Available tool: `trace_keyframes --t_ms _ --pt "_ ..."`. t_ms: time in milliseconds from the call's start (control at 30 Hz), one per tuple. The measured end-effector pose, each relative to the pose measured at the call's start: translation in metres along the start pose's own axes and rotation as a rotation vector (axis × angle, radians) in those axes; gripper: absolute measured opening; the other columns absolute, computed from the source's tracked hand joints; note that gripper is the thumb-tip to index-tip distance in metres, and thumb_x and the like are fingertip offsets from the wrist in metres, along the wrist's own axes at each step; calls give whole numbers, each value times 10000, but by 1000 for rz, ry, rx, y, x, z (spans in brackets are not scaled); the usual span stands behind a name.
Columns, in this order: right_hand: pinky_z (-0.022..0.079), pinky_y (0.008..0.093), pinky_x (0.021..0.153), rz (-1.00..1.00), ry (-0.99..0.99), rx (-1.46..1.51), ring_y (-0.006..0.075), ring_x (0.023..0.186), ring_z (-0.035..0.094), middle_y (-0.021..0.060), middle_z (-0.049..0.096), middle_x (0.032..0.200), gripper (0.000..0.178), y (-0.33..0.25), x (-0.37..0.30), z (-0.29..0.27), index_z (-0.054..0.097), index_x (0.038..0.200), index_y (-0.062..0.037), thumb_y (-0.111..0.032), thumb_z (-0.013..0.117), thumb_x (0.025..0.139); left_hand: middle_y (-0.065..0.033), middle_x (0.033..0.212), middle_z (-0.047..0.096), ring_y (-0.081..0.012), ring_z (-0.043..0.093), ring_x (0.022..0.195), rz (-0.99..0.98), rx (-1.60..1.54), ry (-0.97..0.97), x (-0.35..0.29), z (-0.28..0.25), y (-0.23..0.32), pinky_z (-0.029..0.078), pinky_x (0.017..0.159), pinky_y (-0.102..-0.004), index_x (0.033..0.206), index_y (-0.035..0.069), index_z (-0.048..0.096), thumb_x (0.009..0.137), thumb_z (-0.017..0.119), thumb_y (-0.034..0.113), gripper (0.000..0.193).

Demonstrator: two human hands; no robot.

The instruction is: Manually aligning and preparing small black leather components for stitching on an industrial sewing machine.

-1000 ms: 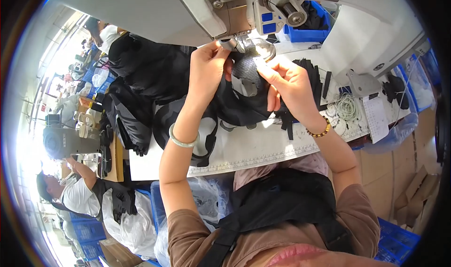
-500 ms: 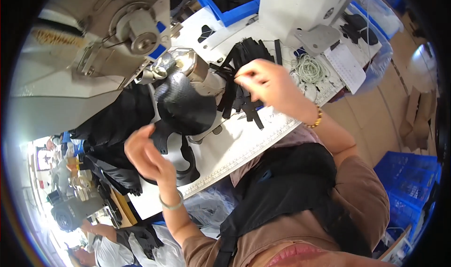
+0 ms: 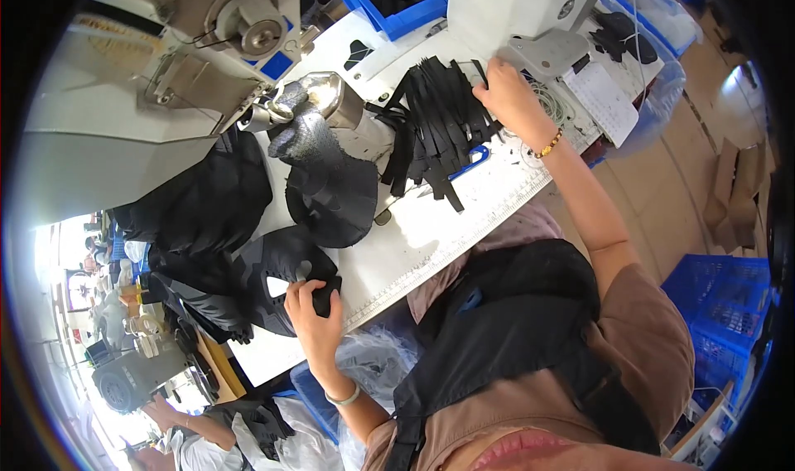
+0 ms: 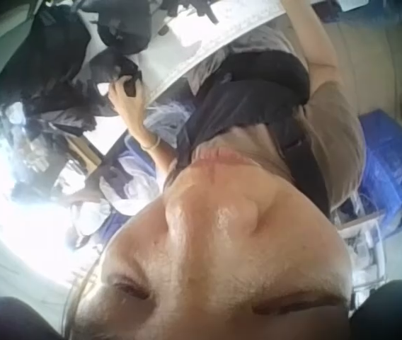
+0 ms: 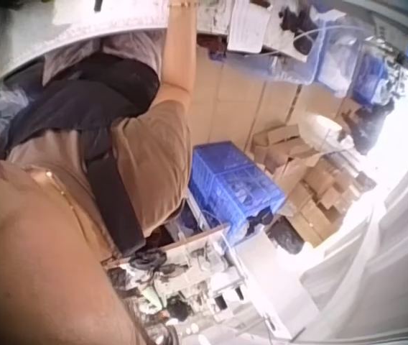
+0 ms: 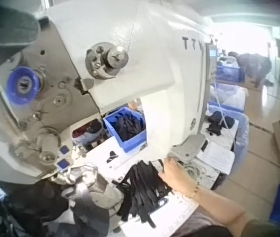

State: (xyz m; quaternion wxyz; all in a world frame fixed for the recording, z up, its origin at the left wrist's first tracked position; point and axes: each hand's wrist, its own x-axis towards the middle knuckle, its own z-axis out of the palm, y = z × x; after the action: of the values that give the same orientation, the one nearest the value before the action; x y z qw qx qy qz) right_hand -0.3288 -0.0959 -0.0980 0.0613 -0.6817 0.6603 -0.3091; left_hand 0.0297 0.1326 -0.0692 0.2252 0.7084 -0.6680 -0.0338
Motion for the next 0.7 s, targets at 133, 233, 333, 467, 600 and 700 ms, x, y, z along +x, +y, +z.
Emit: trace_keyframes --t_ms 133,233,333,467,600,700 --pt "522 415 686 -92 25 -30 383 766 622 250 610 762 193 10 -1 -3 550 806 89 -101 576 796 -136 1112 480 -330 493 1047 18 -156 147 13 8 8 403 900 -397 985 40 549 729 686 70 292" --pt "532 356 600 -164 134 -98 303 721 657 223 626 771 226 -12 -16 -22 561 882 116 -106 567 837 -126 1107 478 -323 497 1080 124 -99 358 20 18 15 394 944 -436 983 35 547 711 709 31 316" --pt "517 268 497 147 -170 732 205 709 674 163 639 844 274 -48 -34 -52 557 1005 106 -138 563 880 -116 1014 517 -319 550 1018 382 -116 566 27 20 35 449 897 -440 943 37 574 698 708 -9 283" --pt "515 202 474 185 -642 1355 196 739 677 91 641 878 270 -67 -47 -75 555 1066 40 -156 586 883 -91 1067 555 -249 589 908 719 -115 469 50 16 96 475 748 -318 970 26 658 645 683 -72 340" --pt "524 207 494 90 -796 1382 192 737 677 99 641 869 189 -81 -53 -81 558 986 39 -111 595 876 -77 1082 580 -190 563 817 807 -84 463 94 15 140 464 679 -281 1067 22 648 597 663 -66 479" --pt "521 203 493 96 -804 1385 175 704 674 64 628 827 174 -85 -58 -85 570 974 30 -106 604 870 -75 1035 588 -196 563 796 844 -159 445 110 25 140 477 647 -288 1064 15 641 592 663 -52 477"
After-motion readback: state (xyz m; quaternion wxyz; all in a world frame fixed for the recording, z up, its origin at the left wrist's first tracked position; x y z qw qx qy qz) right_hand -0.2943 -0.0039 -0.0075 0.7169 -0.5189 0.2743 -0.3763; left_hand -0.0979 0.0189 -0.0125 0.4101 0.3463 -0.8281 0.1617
